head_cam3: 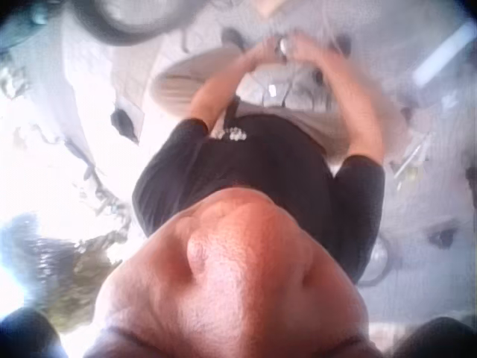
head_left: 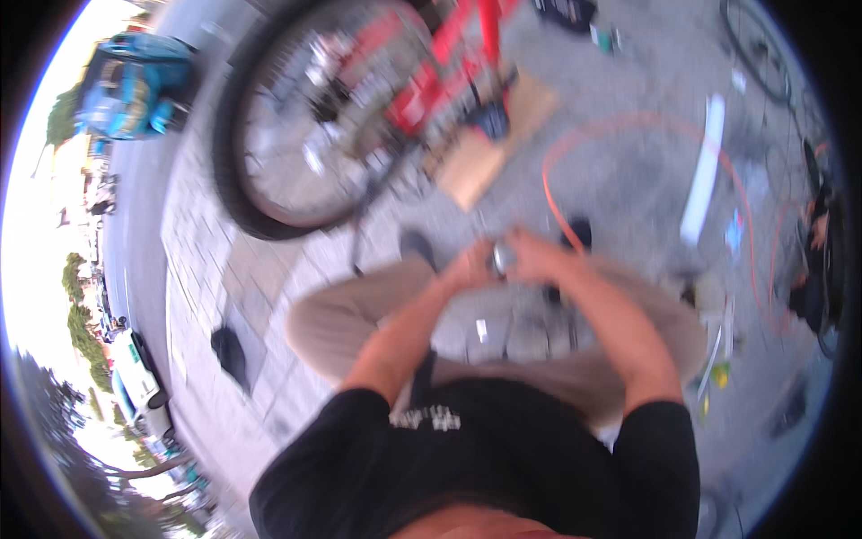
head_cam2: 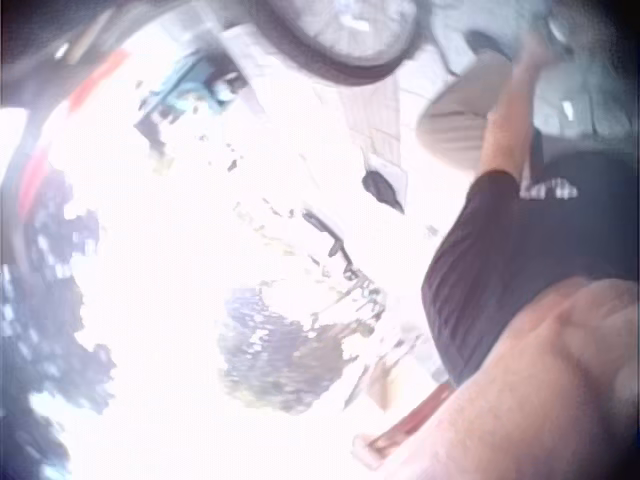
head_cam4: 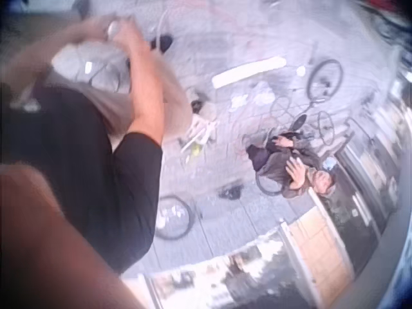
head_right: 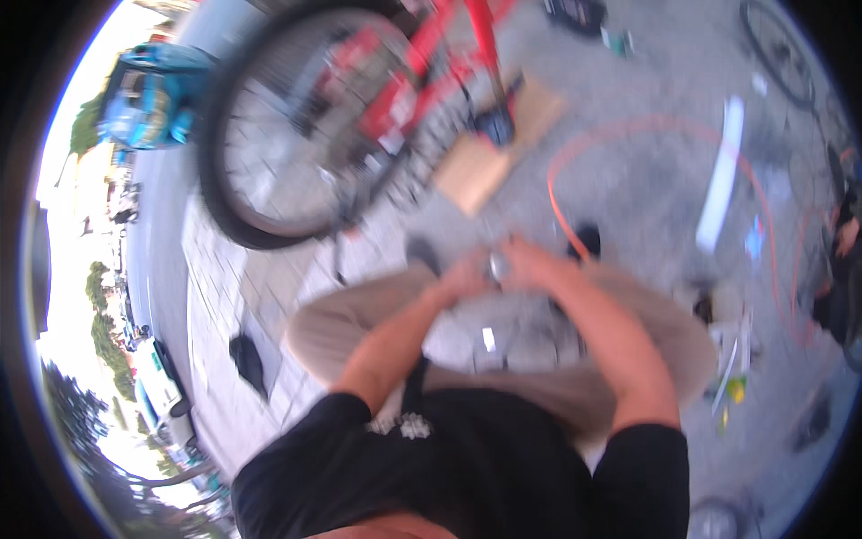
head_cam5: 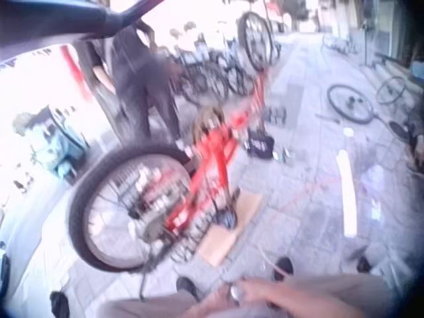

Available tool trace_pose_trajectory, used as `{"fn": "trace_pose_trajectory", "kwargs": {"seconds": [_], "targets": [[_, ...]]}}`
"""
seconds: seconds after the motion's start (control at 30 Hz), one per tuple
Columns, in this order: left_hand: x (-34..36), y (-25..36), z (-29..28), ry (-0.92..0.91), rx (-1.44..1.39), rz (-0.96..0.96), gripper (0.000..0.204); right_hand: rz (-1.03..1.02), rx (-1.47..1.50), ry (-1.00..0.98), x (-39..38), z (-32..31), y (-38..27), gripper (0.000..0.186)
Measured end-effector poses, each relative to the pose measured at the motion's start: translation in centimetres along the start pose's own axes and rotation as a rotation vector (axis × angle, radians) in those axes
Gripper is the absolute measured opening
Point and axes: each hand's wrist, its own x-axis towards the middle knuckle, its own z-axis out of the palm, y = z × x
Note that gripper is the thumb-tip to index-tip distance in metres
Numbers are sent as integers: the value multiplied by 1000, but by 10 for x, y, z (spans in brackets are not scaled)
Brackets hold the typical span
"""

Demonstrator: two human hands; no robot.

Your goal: The person is sitting on a sidewalk repairing a bicycle tire. They remove the old tire from the rim, insert a new inner tube, and then mount the tire back onto the rim. Finally, they use a pump to inflate the tire.

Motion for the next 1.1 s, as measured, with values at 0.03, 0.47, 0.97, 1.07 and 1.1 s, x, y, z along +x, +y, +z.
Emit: {"fn": "trace_pose_trajectory", "kwargs": {"seconds": [0.03, 0.47, 0.97, 1.07, 1.1], "targets": [[-6, 6, -8, 43, 74, 80, 97, 2, -166, -18, -9, -1, -14, 99], [-60, 92, -29, 174, 156, 255, 88, 386, 550, 414, -61, 38, -43, 65], [-62, 87, -21, 243, 220, 317, 78, 549, 856, 218, -66, 46, -32, 68], [-66, 87, -25, 264, 234, 335, 77, 582, 1100, 47, -61, 47, -24, 85], [-69, 88, -24, 248, 195, 328, 78, 621, 964, 105, -64, 46, -22, 83]]}}
